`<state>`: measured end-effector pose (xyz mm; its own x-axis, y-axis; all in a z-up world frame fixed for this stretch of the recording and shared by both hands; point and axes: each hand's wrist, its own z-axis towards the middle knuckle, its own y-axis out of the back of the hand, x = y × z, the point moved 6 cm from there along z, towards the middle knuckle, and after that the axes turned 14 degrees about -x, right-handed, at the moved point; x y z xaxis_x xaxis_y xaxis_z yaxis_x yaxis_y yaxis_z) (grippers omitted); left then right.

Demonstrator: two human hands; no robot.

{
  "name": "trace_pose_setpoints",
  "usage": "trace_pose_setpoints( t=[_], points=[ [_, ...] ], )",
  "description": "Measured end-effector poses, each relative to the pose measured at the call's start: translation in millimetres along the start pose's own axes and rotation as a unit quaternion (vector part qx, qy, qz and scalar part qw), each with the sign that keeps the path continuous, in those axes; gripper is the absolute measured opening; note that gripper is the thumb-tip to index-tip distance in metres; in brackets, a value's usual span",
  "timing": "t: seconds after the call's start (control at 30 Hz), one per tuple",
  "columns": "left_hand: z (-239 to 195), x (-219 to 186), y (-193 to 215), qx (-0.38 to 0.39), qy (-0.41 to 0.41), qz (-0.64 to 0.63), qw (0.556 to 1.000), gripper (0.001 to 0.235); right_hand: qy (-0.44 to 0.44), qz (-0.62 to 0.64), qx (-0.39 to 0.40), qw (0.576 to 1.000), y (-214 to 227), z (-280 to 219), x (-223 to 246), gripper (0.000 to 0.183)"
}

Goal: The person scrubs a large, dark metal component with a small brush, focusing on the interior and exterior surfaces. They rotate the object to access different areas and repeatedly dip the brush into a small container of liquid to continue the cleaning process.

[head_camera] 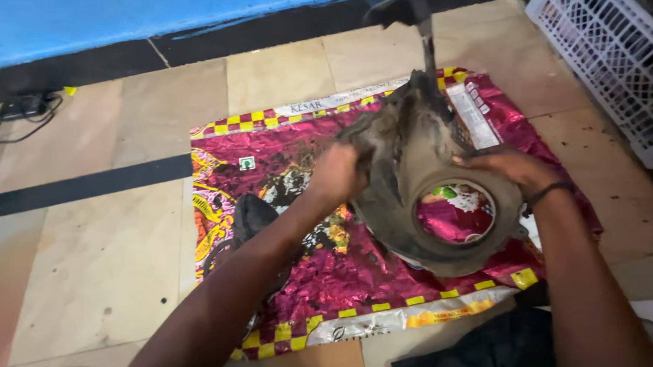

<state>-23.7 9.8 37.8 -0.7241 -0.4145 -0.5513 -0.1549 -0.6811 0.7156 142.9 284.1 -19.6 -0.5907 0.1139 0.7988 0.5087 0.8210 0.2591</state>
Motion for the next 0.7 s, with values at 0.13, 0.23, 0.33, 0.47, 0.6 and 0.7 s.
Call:
trace_pose_setpoints(
  t=[0.13,0.23,0.33,0.47,0.6,0.7],
  points=[
    [-3.6,12.2,-10.7,-0.026,0.051,0.056,0.997,0.027,0.012,0.016,0.011,1.000,1.6,2.8,0.0,0.040],
    [1.4,9.4,-40.3,0.049,-0.009,0.056,0.997,0.026,0.004,0.025,0.032,0.999,3.2,13.3,-2.5,0.042],
    [13.9,21.1,-25.3,-0.028,-0.010,0.040,0.999,0.024,-0.039,0.039,0.055,0.997,-10.0,6.6,-7.3,0.042],
    [-2.0,9.8,-23.7,-0.019,0.040,0.025,0.999,0.020,-0.013,-0.018,0.008,1.000,0.7,-5.3,1.5,0.041],
    [-8.1,-11.1,-1.7,-0.020,-0.053,0.015,0.998,0.023,-0.005,-0.005,0.019,1.000,-5.0,-13.7,8.8,0.042],
    [-12.2,-4.8,1.9,-0.055,-0.019,0.018,0.998,0.019,-0.034,-0.027,0.011,0.999,-5.1,-11.8,2.6,0.043]
  ],
)
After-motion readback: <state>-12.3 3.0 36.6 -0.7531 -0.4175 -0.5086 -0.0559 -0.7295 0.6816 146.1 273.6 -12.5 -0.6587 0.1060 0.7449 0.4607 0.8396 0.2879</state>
